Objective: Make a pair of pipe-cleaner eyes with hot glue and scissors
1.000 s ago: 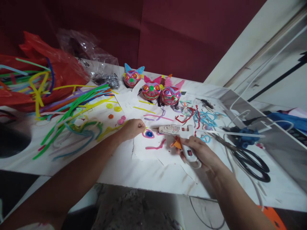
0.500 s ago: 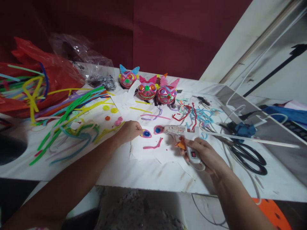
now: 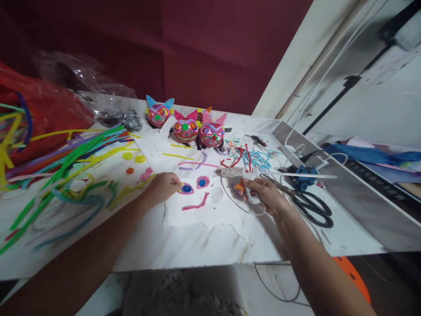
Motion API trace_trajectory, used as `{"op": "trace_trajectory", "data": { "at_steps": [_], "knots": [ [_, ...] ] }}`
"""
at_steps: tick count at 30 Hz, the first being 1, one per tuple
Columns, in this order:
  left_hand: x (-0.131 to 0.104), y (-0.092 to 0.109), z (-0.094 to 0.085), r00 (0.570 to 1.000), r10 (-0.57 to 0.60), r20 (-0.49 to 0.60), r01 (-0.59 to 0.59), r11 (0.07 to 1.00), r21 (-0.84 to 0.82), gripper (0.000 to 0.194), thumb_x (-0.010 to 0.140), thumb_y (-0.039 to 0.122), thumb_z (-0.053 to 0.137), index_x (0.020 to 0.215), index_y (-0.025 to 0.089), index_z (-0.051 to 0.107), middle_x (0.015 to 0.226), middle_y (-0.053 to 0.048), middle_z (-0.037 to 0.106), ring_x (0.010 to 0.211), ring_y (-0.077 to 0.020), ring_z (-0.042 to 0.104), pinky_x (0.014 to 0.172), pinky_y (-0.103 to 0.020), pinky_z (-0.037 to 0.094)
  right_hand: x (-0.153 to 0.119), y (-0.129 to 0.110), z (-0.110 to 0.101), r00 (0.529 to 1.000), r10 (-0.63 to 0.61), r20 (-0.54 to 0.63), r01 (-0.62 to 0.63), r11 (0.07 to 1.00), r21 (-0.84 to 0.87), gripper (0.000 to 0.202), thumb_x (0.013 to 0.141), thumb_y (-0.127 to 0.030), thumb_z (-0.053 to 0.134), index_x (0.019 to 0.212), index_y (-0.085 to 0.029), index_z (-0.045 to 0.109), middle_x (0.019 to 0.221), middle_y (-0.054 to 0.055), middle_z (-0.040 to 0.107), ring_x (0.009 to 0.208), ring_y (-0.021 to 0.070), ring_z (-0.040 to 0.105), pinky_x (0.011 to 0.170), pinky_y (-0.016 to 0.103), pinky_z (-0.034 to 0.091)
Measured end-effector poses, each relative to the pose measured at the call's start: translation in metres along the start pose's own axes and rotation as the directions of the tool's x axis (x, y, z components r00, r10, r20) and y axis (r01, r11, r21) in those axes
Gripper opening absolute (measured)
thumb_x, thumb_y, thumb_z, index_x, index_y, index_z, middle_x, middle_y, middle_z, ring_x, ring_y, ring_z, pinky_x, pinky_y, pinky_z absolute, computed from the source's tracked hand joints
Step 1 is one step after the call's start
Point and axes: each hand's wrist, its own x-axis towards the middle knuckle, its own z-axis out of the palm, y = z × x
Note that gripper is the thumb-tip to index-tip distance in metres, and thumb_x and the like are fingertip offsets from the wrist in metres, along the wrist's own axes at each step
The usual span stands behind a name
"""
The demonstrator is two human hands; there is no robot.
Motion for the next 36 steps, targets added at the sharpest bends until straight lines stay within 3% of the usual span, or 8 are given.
{"op": "trace_trajectory", "data": {
  "at_steps": [5,8,11,14,17,22,29,36],
  "knots": [
    [-0.002,0.004,-0.002,1.0,-0.015,0.005,0.014,1.0,0.014,0.01,0.073,0.025,0.06,0.069,0.019,0.068,0.068,0.0,0.07,0.068,-0.0169,0.064,0.063,-0.025,0.043,0.015,0.009,-0.011,0.991,-0.03,-0.13,-0.003,0.969,-0.249,0.043,0.074,-0.057,0.069,0.066,-0.015,0.069,0.057,0.008,0.068,0.048,0.0167,0.058,0.045,0.026,0.043],
    [-0.002,0.002,-0.001,1.0,-0.004,0.006,0.004,1.0,0.014,0.011,0.073,0.025,0.061,0.07,0.019,0.069,0.069,0.0,0.071,0.068,-0.0166,0.065,0.061,-0.024,0.043,0.012,0.009,-0.021,0.942,-0.235,-0.238,0.022,0.753,-0.657,0.039,0.08,-0.053,0.061,0.067,-0.017,0.071,0.059,0.007,0.066,0.058,0.0205,0.061,0.053,0.028,0.041],
    [-0.001,-0.002,0.001,1.0,0.029,-0.001,-0.029,0.999,0.02,0.011,0.073,0.024,0.06,0.07,0.019,0.07,0.068,-0.001,0.07,0.067,-0.0162,0.064,0.06,-0.024,0.042,0.0,0.003,-0.02,0.855,-0.46,-0.24,0.06,0.547,-0.835,0.029,0.08,-0.045,0.062,0.082,-0.019,0.075,0.078,0.01,0.072,0.073,0.0252,0.065,0.063,0.033,0.044],
    [0.0,-0.005,0.002,0.998,0.065,-0.01,-0.065,0.998,0.02,0.011,0.073,0.023,0.06,0.069,0.018,0.07,0.068,-0.001,0.07,0.066,-0.016,0.064,0.059,-0.024,0.042,-0.012,-0.005,0.0,0.795,-0.605,-0.044,0.316,0.475,-0.822,0.028,0.086,-0.039,0.057,0.092,-0.019,0.075,0.091,0.011,0.073,0.073,0.0232,0.066,0.066,0.034,0.048],
    [-0.001,-0.005,0.004,0.997,0.081,-0.016,-0.081,0.997,0.015,0.011,0.074,0.024,0.062,0.069,0.018,0.069,0.068,-0.001,0.07,0.065,-0.0157,0.063,0.059,-0.024,0.042,-0.013,-0.012,0.032,0.777,-0.586,0.231,0.58,0.525,-0.622,0.023,0.088,-0.028,0.055,0.096,-0.02,0.075,0.091,0.008,0.073,0.077,0.0203,0.067,0.068,0.03,0.051],
    [-0.003,-0.002,0.004,0.995,0.093,-0.024,-0.091,0.994,0.065,0.01,0.074,0.019,0.061,0.07,0.018,0.07,0.065,-0.001,0.068,0.065,-0.0156,0.062,0.059,-0.024,0.04,0.003,-0.019,0.084,0.699,-0.531,0.48,0.711,0.442,-0.547,0.03,0.082,-0.006,0.056,0.101,-0.017,0.077,0.089,0.007,0.072,0.078,0.0173,0.064,0.075,0.029,0.05],
    [-0.005,0.003,0.007,0.995,0.094,-0.023,-0.09,0.989,0.121,0.013,0.079,0.019,0.059,0.07,0.018,0.068,0.062,-0.001,0.066,0.061,-0.0159,0.059,0.057,-0.025,0.036,0.011,-0.016,0.13,0.733,-0.413,0.541,0.677,0.37,-0.636,0.029,0.084,-0.027,0.072,0.109,-0.014,0.073,0.095,0.01,0.067,0.09,0.0214,0.063,0.081,0.031,0.049],
    [-0.007,0.003,0.009,0.997,0.079,-0.012,-0.077,0.99,0.121,0.012,0.081,0.022,0.06,0.074,0.018,0.069,0.064,-0.002,0.067,0.063,-0.0168,0.06,0.059,-0.026,0.036,0.014,-0.008,0.142,0.762,-0.417,0.496,0.635,0.328,-0.699,0.032,0.082,-0.036,0.074,0.107,-0.016,0.073,0.096,0.01,0.065,0.096,0.0251,0.061,0.083,0.034,0.048]
  ]
}}
